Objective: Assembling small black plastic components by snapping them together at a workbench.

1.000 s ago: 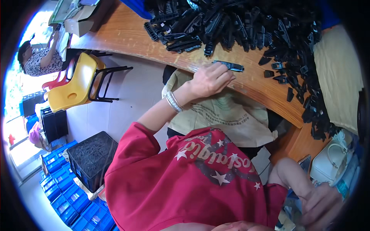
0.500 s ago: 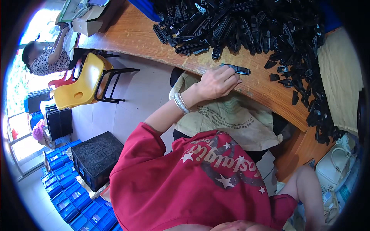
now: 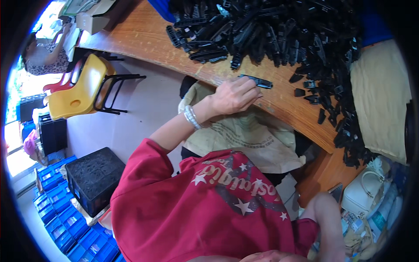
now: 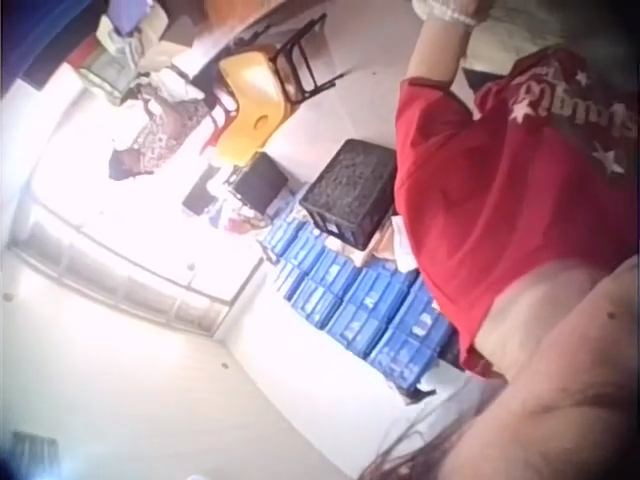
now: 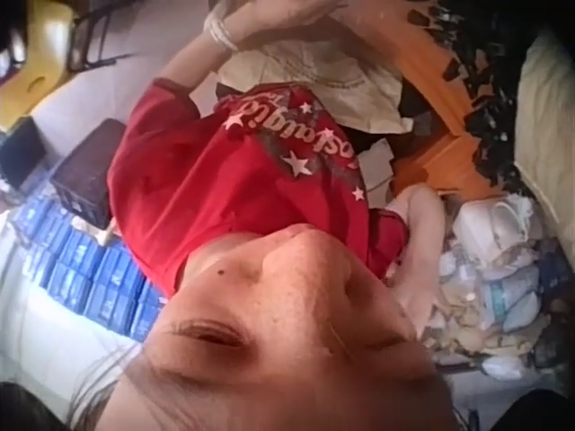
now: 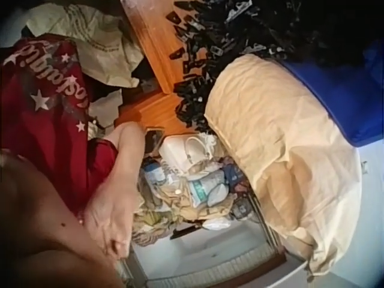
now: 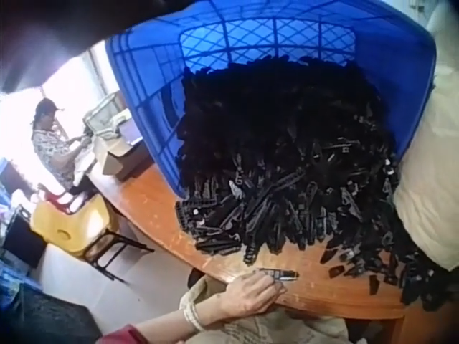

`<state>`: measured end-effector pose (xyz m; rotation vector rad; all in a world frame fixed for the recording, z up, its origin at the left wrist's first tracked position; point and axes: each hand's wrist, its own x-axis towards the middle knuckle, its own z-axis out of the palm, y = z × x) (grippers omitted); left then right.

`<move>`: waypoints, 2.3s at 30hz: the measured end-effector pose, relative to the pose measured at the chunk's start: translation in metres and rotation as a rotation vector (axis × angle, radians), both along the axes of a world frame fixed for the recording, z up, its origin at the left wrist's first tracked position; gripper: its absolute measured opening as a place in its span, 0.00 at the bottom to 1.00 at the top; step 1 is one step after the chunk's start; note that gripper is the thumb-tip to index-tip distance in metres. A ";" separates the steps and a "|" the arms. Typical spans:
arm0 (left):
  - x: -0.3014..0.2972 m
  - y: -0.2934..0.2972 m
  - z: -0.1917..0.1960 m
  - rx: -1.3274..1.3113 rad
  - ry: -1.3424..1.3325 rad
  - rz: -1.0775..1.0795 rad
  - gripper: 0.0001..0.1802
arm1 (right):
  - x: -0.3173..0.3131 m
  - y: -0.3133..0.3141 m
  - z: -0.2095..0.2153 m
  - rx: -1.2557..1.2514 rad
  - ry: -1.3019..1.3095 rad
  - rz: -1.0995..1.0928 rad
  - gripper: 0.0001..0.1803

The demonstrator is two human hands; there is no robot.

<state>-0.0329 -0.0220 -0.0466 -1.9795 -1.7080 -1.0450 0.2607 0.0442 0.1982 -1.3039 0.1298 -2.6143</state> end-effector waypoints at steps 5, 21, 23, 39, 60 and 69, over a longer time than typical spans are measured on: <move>-0.002 0.001 0.009 -0.003 -0.031 -0.029 0.08 | -0.018 0.012 -0.032 -0.374 -0.755 2.184 0.53; 0.003 -0.004 0.024 -0.234 -0.460 0.087 0.12 | -0.115 0.084 -0.197 -2.303 0.277 2.199 0.13; 0.003 -0.004 0.023 -0.250 -0.487 0.102 0.12 | -0.119 0.068 -0.199 -2.524 0.606 2.365 0.14; -0.007 0.000 0.022 -0.276 -0.565 -0.010 0.09 | -0.128 0.091 -0.212 -2.699 0.965 2.578 0.14; -0.033 -0.020 0.031 -0.207 -0.214 0.341 0.17 | -0.126 0.109 -0.207 -2.149 0.405 2.279 0.14; -0.017 -0.002 0.028 -0.168 -0.032 0.121 0.22 | -0.150 0.108 -0.205 -2.368 -0.017 2.135 0.17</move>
